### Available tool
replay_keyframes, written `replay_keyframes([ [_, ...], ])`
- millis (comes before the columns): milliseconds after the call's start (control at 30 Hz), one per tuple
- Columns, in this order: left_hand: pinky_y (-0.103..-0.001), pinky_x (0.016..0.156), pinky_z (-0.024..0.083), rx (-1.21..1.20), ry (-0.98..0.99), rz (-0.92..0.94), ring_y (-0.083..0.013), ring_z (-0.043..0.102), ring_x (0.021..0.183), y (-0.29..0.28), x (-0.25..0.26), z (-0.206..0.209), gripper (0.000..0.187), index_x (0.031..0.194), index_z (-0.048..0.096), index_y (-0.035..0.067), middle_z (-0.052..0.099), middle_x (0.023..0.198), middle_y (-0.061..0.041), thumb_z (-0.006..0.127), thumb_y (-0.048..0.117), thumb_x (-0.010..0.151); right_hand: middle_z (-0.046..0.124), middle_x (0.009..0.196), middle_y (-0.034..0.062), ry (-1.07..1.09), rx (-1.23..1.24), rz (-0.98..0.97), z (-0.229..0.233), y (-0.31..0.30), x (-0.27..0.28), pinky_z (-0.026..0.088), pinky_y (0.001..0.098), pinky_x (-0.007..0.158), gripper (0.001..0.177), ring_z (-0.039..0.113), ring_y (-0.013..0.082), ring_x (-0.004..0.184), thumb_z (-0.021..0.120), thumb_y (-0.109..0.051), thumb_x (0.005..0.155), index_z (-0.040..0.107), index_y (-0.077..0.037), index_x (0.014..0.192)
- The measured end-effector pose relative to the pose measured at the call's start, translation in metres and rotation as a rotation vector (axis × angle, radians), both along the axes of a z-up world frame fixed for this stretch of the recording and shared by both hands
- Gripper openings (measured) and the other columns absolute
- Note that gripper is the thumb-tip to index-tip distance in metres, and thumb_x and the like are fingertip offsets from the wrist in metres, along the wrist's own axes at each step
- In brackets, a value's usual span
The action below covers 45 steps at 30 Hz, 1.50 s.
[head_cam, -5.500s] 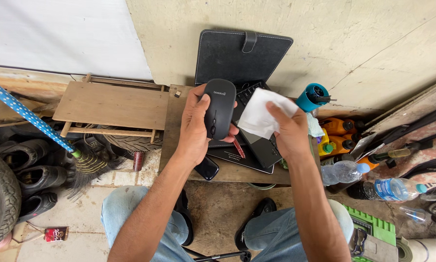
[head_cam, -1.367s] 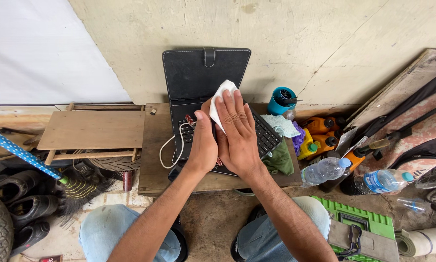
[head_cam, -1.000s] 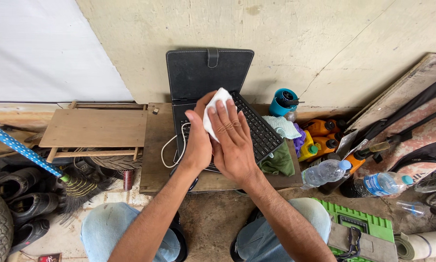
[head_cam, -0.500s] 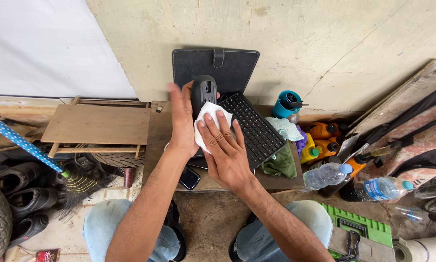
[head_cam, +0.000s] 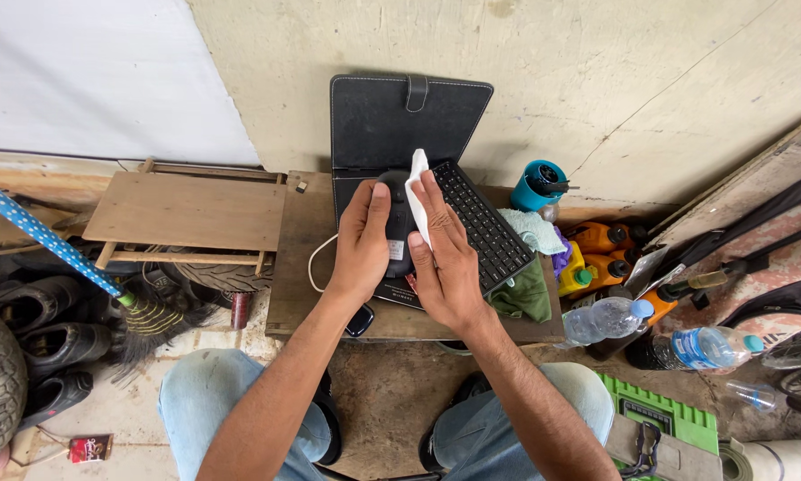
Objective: The person cleans a computer mouse using a toothbrush and a tissue. They first remove the USB receiver from the mouse, then scrub the mouse body with the toothbrush, and finally wipe it down with the tissue.
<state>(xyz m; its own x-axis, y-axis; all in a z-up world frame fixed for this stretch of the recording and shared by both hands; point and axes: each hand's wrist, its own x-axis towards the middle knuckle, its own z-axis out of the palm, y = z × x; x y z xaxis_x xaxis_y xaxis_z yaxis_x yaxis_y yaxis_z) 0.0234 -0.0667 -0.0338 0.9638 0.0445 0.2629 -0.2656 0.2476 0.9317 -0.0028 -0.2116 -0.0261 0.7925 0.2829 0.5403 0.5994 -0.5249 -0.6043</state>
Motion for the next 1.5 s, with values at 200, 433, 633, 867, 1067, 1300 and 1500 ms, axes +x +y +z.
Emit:
replay_keyframes([
  [200,-0.022,0.061,0.046,0.049,0.023,0.137,-0.0044,0.051,0.070,0.005,0.011,0.008,0.046,0.100,0.057,0.010,0.053,0.081,0.004,0.037,0.049,0.112,0.024,0.171,0.0254,0.002,0.084,0.062,-0.011,0.015,-0.025,0.032,0.0500,0.130,0.053,0.030,0.0367,0.160,0.039,-0.021,0.115,0.027,0.001,0.162],
  [433,-0.024,0.063,0.045,0.039,-0.033,0.199,-0.0062,0.052,0.074,0.017,0.010,0.021,0.043,0.102,0.056,0.009,0.055,0.085,0.002,0.037,0.046,0.114,0.026,0.171,0.0235,-0.056,-0.037,0.026,-0.021,0.023,-0.030,0.018,0.0550,0.132,0.052,0.024,0.0365,0.162,0.041,-0.016,0.113,0.031,0.000,0.161],
  [633,-0.029,0.073,0.051,0.212,-0.138,0.143,-0.0105,0.062,0.083,0.012,-0.013,0.019,0.046,0.114,0.059,0.007,0.065,0.093,-0.004,0.033,0.045,0.114,0.026,0.172,0.0204,-0.066,-0.010,-0.018,-0.004,0.013,-0.017,0.020,0.0545,0.133,0.053,0.024,0.0354,0.162,0.040,-0.020,0.114,0.030,-0.002,0.163],
  [867,-0.033,0.071,0.053,0.437,-0.217,0.120,-0.0178,0.067,0.081,0.012,-0.020,0.016,0.058,0.115,0.057,0.005,0.065,0.092,-0.009,0.019,0.050,0.115,0.028,0.173,0.0157,-0.050,-0.111,-0.091,0.000,0.003,-0.008,0.016,0.0562,0.133,0.053,0.020,0.0341,0.163,0.042,-0.019,0.113,0.031,-0.009,0.164],
  [1067,-0.036,0.067,0.054,0.535,-0.248,0.173,-0.0188,0.067,0.077,0.012,-0.011,0.010,0.061,0.109,0.055,0.004,0.063,0.087,-0.009,0.018,0.052,0.114,0.025,0.172,0.0136,-0.110,-0.291,-0.142,-0.010,0.001,-0.005,0.013,0.0602,0.130,0.052,0.017,0.0329,0.162,0.047,-0.017,0.110,0.039,-0.015,0.161],
  [1300,-0.034,0.058,0.053,0.568,-0.185,0.166,-0.0157,0.065,0.067,0.013,-0.005,0.001,0.057,0.105,0.054,0.005,0.061,0.076,-0.008,0.021,0.051,0.112,0.023,0.173,0.0132,-0.110,-0.306,-0.148,-0.022,0.004,-0.004,0.012,0.0617,0.130,0.050,0.016,0.0334,0.162,0.048,-0.019,0.111,0.041,-0.015,0.160],
  [1500,-0.034,0.056,0.051,0.541,-0.173,0.207,-0.0154,0.065,0.064,0.017,-0.004,-0.002,0.052,0.108,0.054,0.004,0.062,0.073,-0.006,0.026,0.048,0.113,0.026,0.171,0.0144,-0.097,-0.296,-0.116,-0.020,0.007,-0.004,0.013,0.0612,0.129,0.047,0.019,0.0349,0.161,0.046,-0.022,0.111,0.046,-0.015,0.158],
])
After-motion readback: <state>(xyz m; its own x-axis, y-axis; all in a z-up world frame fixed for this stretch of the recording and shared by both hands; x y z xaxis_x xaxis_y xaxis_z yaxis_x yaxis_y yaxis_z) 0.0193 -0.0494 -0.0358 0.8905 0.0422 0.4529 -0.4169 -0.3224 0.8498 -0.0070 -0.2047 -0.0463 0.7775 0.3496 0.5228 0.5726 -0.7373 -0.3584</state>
